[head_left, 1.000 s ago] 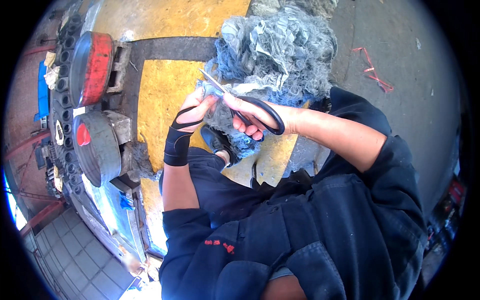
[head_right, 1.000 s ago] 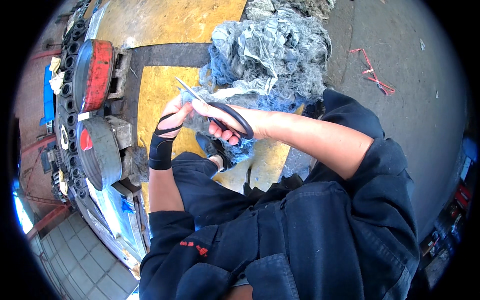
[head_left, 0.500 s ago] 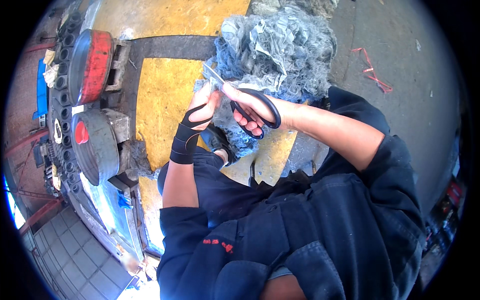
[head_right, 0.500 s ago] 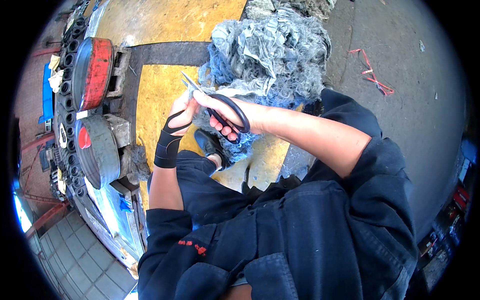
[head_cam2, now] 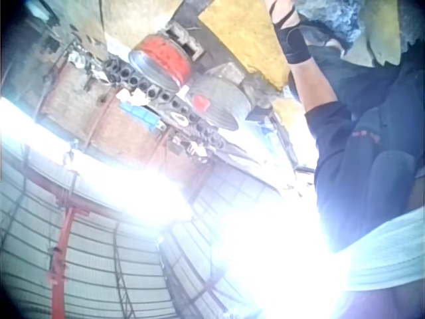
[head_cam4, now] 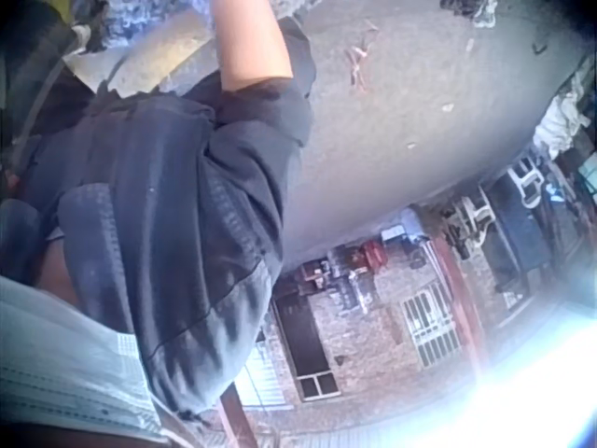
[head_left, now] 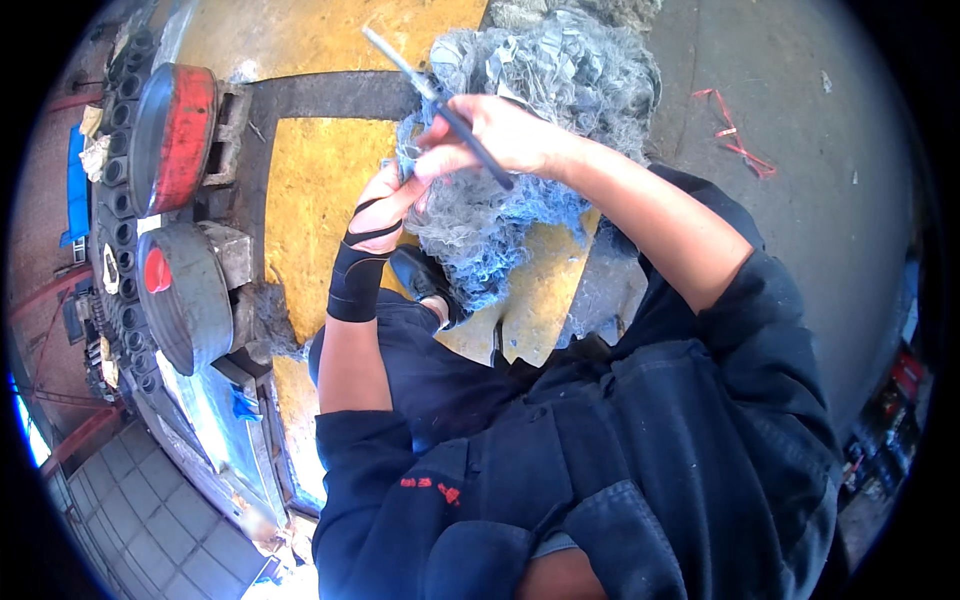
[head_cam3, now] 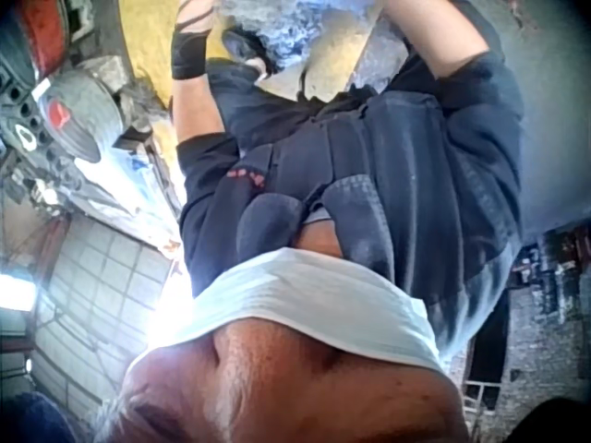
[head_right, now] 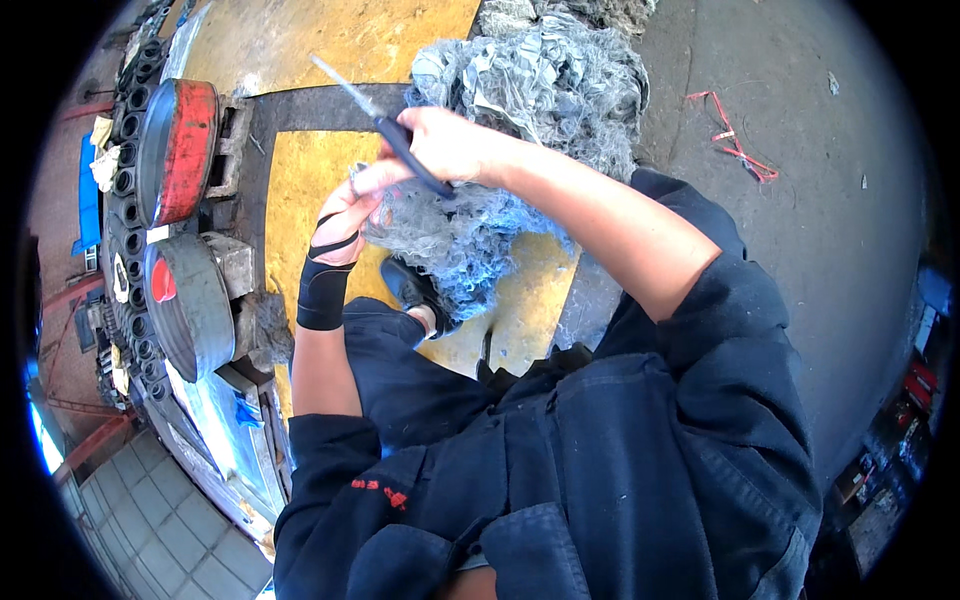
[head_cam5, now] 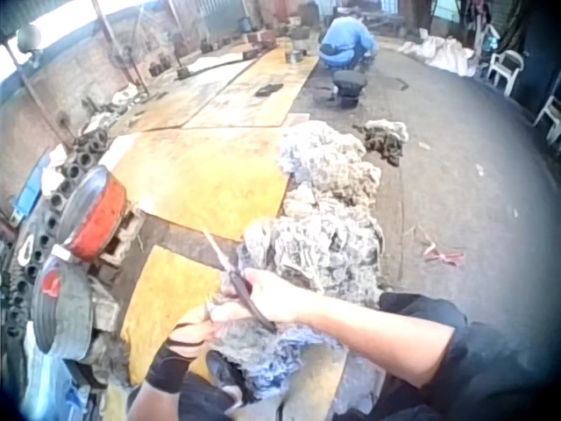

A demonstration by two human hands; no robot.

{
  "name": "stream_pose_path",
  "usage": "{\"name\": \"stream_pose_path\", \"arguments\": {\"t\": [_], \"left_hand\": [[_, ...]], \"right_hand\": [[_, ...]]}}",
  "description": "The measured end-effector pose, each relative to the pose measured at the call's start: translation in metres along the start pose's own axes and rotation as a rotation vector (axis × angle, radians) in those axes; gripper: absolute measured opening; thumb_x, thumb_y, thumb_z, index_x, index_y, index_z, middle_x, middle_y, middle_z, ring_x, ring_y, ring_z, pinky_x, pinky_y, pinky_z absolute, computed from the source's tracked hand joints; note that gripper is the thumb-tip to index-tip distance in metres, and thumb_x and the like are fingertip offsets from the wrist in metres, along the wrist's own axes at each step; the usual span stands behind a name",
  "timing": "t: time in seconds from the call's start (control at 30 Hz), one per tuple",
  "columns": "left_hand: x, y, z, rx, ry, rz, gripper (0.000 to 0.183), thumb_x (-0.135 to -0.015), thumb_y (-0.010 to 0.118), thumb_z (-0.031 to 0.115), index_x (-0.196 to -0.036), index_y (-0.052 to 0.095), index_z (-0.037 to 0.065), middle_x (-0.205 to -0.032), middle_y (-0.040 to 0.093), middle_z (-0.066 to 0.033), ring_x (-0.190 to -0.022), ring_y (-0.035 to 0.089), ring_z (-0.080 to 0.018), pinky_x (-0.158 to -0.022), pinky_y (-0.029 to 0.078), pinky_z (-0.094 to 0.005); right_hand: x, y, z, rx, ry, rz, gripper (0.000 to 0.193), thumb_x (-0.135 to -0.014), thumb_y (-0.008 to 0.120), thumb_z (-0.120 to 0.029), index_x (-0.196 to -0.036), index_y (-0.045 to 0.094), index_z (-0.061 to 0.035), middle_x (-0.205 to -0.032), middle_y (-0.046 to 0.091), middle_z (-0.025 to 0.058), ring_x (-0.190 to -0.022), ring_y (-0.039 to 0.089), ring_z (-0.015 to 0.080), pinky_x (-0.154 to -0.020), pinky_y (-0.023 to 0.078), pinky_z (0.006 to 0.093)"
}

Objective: The person holds a large bunch of gray fibrous material and cuts small pieces from it using a pair of scissors.

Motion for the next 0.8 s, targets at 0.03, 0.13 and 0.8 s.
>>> {"name": "stream_pose_path", "arguments": {"t": [0.03,0.13,0.8], "left_hand": [[-0.001,-0.001,-0.002,-0.002,0.007,-0.026,0.024,-0.089,0.055,0.019,-0.105,0.053,0.002,-0.087,0.059,-0.0024,-0.069,0.050,-0.0078,-0.062,0.040,-0.0215],[-0.002,0.002,0.006,0.092,0.059,0.039,0.025,-0.087,0.059,0.018,-0.106,0.052,0.003,-0.086,0.058,-0.0010,-0.067,0.049,-0.0069,-0.059,0.039,-0.0203],[0.136,-0.222,0.037,-0.769,0.239,0.765,0.030,-0.092,0.048,0.027,-0.080,0.061,0.002,-0.080,0.064,-0.0074,-0.074,0.058,-0.0163,-0.072,0.043,-0.0293]], "right_hand": [[0.001,0.009,-0.001,0.019,0.001,-0.059,0.060,-0.062,0.082,-0.044,-0.092,0.054,-0.0002,-0.088,0.059,0.0078,-0.077,0.055,0.0156,-0.067,0.046,0.0289],[-0.004,0.003,-0.001,0.256,-0.066,0.064,0.056,-0.057,0.084,-0.040,-0.085,0.055,-0.0005,-0.073,0.055,0.0030,-0.065,0.051,0.0127,-0.062,0.043,0.0264],[0.055,-0.198,0.031,-0.300,-0.060,0.826,0.017,-0.077,0.063,-0.020,-0.066,0.054,-0.0105,-0.054,0.049,0.0023,-0.047,0.045,0.0149,-0.043,0.030,0.0307]]}}
Point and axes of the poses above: each hand's wrist, its own x-axis away from the middle knuckle, its own y-axis out of the palm, z = x × y, the point moved 8 cm from there along -x, towards the middle knuckle
